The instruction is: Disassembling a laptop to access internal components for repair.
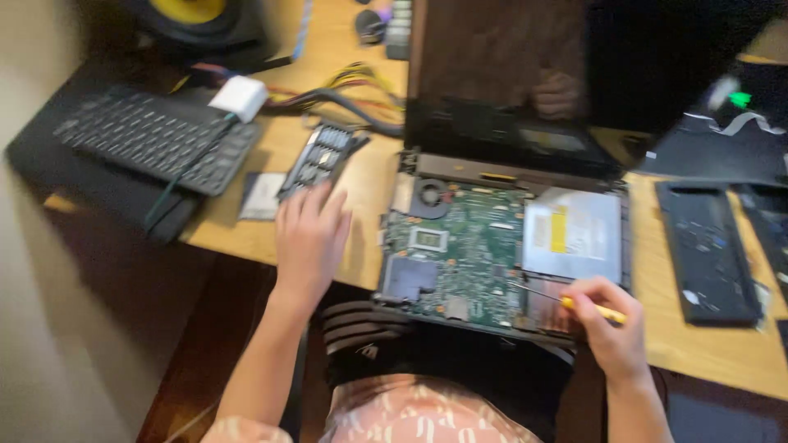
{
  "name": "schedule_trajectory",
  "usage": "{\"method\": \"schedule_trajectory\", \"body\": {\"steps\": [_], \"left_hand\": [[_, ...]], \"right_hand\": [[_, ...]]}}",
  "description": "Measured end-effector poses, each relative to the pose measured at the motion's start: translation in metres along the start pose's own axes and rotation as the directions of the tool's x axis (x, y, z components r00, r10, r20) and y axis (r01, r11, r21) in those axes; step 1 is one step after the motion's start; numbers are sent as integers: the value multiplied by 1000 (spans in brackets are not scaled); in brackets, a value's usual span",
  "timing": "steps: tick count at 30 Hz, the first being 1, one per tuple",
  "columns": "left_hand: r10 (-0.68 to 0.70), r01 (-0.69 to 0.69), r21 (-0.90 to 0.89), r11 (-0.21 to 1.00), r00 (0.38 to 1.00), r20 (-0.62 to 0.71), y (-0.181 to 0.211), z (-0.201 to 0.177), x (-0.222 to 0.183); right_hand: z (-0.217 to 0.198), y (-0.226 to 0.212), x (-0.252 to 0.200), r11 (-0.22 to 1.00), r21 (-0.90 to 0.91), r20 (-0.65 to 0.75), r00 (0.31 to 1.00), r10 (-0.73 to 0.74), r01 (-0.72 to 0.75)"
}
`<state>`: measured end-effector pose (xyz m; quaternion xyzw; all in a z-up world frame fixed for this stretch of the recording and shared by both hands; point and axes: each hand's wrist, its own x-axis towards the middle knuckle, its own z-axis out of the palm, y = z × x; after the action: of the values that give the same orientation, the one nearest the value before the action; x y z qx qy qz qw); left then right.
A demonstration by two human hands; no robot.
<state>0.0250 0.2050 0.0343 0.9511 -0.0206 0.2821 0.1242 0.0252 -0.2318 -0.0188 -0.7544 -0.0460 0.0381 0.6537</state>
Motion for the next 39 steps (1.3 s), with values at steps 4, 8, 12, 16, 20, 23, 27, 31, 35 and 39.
{"method": "schedule_trajectory", "body": {"steps": [4, 8, 12, 16, 20, 23, 27, 31, 35, 39], "left_hand": [[-82, 88, 258, 962, 996, -35, -45, 35, 27], [-196, 184, 205, 961, 980, 36, -65, 58, 31], [-137, 152, 182, 971, 986, -92, -48, 34, 36], [-248, 248, 25, 968, 969, 0, -21, 23, -3], [-216, 225, -146, 963, 974, 72, -2, 18, -24], [-183, 189, -82, 978, 980, 78, -4, 18, -16], [-49, 50, -221, 974, 999, 8, -44, 31, 14], [85, -67, -197, 978, 993, 82, -60, 45, 27], [36, -33, -23, 999, 985, 167, -49, 31, 26], [-61, 44, 109, 993, 986, 152, -45, 35, 21]], "right_hand": [[-3, 14, 0, 1000, 0, -14, 1000, -11, 11], [-7, 19, 2, 999, -33, -65, 998, 4, -6], [-5, 15, 1, 999, -49, -76, 997, 18, -21], [-7, 17, 2, 999, -49, -66, 998, 10, -14], [-2, 12, 2, 998, -61, -64, 998, 17, -21], [0, 7, 2, 998, -60, -61, 998, 17, -20], [-1, 14, 4, 999, -48, -39, 999, 1, -3], [2, -2, -1, 998, -59, -65, 998, -5, 1], [7, -5, -2, 998, -64, -41, 999, -26, 23], [8, -7, -4, 999, -14, -25, 999, -32, 31]]}}
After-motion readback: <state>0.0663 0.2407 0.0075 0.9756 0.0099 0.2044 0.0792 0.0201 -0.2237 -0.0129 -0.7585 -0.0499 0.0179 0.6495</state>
